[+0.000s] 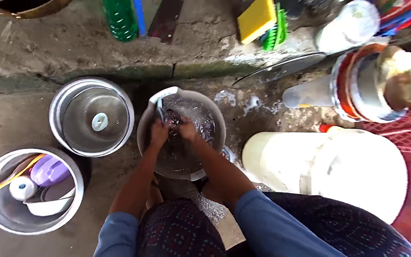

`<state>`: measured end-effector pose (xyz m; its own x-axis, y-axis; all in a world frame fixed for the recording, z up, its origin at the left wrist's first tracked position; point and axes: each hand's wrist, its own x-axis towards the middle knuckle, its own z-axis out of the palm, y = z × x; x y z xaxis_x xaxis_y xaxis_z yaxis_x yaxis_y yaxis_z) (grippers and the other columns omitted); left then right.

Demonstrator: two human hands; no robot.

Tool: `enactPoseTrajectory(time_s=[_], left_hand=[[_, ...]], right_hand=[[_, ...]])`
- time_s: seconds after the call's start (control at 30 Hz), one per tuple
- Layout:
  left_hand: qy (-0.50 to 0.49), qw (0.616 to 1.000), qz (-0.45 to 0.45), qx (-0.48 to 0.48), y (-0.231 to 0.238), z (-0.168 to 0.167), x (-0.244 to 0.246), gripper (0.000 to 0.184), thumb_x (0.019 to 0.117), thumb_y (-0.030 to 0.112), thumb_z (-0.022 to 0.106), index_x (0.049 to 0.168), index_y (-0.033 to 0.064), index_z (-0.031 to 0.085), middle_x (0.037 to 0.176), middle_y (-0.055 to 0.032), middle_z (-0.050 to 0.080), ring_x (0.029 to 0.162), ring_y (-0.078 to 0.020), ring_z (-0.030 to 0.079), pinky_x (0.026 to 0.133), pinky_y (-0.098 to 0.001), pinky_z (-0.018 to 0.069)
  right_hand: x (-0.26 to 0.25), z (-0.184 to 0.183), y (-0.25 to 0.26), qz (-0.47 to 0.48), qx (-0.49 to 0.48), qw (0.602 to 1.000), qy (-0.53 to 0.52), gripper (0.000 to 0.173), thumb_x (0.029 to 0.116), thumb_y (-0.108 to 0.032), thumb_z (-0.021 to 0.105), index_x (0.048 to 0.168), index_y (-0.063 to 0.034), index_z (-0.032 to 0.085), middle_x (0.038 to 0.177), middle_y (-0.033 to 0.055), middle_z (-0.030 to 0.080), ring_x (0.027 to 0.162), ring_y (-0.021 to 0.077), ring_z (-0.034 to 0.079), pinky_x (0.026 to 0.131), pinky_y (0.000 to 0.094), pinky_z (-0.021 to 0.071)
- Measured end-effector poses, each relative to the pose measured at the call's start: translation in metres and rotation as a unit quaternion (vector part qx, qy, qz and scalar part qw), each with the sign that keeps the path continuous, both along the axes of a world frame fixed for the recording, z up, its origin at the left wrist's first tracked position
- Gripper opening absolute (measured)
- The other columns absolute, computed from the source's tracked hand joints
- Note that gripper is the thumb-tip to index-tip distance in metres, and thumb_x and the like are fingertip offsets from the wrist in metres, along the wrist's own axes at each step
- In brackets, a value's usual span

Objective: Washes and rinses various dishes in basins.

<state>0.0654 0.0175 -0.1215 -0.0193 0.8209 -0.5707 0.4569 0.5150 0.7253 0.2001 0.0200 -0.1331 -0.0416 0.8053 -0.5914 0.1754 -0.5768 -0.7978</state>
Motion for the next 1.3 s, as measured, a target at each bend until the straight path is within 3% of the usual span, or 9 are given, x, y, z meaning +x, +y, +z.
enactPoseTrajectory(time_s=[0.13,0.2,0.4,0.5,0.6,0.73,0.93,1.17,1.3], left_hand=[[-0.088,0.993,0.044,0.060,-0.013,0.010,0.002,0.040,0.1067,0.024,0.056,0.135,-0.0043,0.055,0.123,-0.0234,0.066,0.114,-0.0316,0.065,0.103,-0.0508,0.0491],[-0.089,0.992,0.009,0.083,-0.017,0.026,0.004,0.040,0.1078,0.023,0.053,0.136,-0.0059,0.054,0.123,-0.0251,0.065,0.113,-0.0319,0.064,0.103,-0.0497,0.0488],[-0.076,0.980,-0.128,0.134,-0.009,0.098,0.030,0.057,0.1063,0.015,0.055,0.155,-0.0037,0.031,0.131,-0.0301,0.062,0.124,-0.0403,0.061,0.110,-0.0539,0.0456],[-0.071,0.969,-0.147,0.186,-0.009,0.134,0.035,0.065,0.1014,0.009,0.062,0.156,-0.0022,0.028,0.124,-0.0293,0.065,0.113,-0.0414,0.067,0.101,-0.0546,0.0525],[-0.067,0.957,-0.150,0.241,-0.016,0.161,0.038,0.054,0.0934,-0.006,0.064,0.145,-0.0058,0.047,0.124,-0.0278,0.066,0.113,-0.0399,0.067,0.101,-0.0520,0.0525],[-0.064,0.950,-0.157,0.261,-0.038,0.195,0.031,0.054,0.0902,-0.014,0.062,0.143,-0.0041,0.052,0.131,-0.0254,0.064,0.120,-0.0380,0.063,0.103,-0.0507,0.0508],[-0.037,0.936,-0.197,0.290,-0.044,0.187,0.026,0.047,0.0930,-0.012,0.058,0.140,-0.0047,0.054,0.132,-0.0258,0.062,0.126,-0.0378,0.059,0.108,-0.0502,0.0474],[-0.010,0.931,-0.222,0.289,-0.055,0.195,0.001,0.053,0.0932,-0.015,0.052,0.144,-0.0033,0.051,0.141,-0.0247,0.058,0.133,-0.0375,0.055,0.111,-0.0500,0.0436],[0.051,0.906,-0.244,0.341,-0.077,0.224,-0.057,0.047,0.0925,-0.012,0.058,0.138,-0.0023,0.058,0.135,-0.0231,0.062,0.127,-0.0376,0.060,0.107,-0.0529,0.0466]], right_hand=[[0.013,0.020,-0.001,-0.076,0.124,0.981,0.126,0.019,0.0924,0.005,0.065,0.110,-0.0005,0.068,0.098,0.0034,0.070,0.086,0.0069,0.065,0.081,0.0294,0.0571],[0.017,0.034,0.007,-0.100,0.180,0.960,0.189,0.018,0.0926,0.007,0.061,0.108,-0.0024,0.066,0.096,0.0010,0.070,0.086,0.0071,0.066,0.081,0.0294,0.0582],[0.023,0.120,0.014,-0.112,0.173,0.957,0.204,0.020,0.1027,-0.002,0.045,0.118,-0.0100,0.055,0.096,0.0010,0.067,0.080,0.0117,0.067,0.066,0.0329,0.0599],[0.031,0.149,0.012,-0.127,0.192,0.947,0.223,0.030,0.0983,0.000,0.042,0.123,-0.0141,0.052,0.103,0.0004,0.066,0.089,0.0148,0.067,0.074,0.0391,0.0598],[0.049,0.173,0.007,-0.095,0.248,0.941,0.211,0.037,0.0991,-0.001,0.037,0.131,-0.0133,0.051,0.119,-0.0004,0.063,0.098,0.0133,0.066,0.083,0.0354,0.0585],[0.066,0.211,-0.009,-0.099,0.286,0.941,0.154,0.036,0.0952,0.005,0.039,0.128,-0.0082,0.048,0.109,-0.0003,0.063,0.095,0.0123,0.065,0.086,0.0342,0.0577],[0.083,0.197,-0.051,-0.133,0.213,0.955,0.162,0.037,0.1072,-0.012,0.022,0.140,-0.0019,0.037,0.114,0.0046,0.063,0.096,0.0151,0.067,0.088,0.0365,0.0572],[0.060,0.155,-0.103,-0.095,0.116,0.986,0.072,0.039,0.1074,-0.008,0.030,0.143,0.0062,0.035,0.117,0.0099,0.055,0.093,0.0088,0.063,0.083,0.0273,0.0549],[0.066,0.145,-0.109,-0.051,0.130,0.989,0.038,0.036,0.1061,-0.003,0.034,0.140,0.0104,0.038,0.116,0.0110,0.057,0.091,0.0048,0.063,0.082,0.0231,0.0555]])
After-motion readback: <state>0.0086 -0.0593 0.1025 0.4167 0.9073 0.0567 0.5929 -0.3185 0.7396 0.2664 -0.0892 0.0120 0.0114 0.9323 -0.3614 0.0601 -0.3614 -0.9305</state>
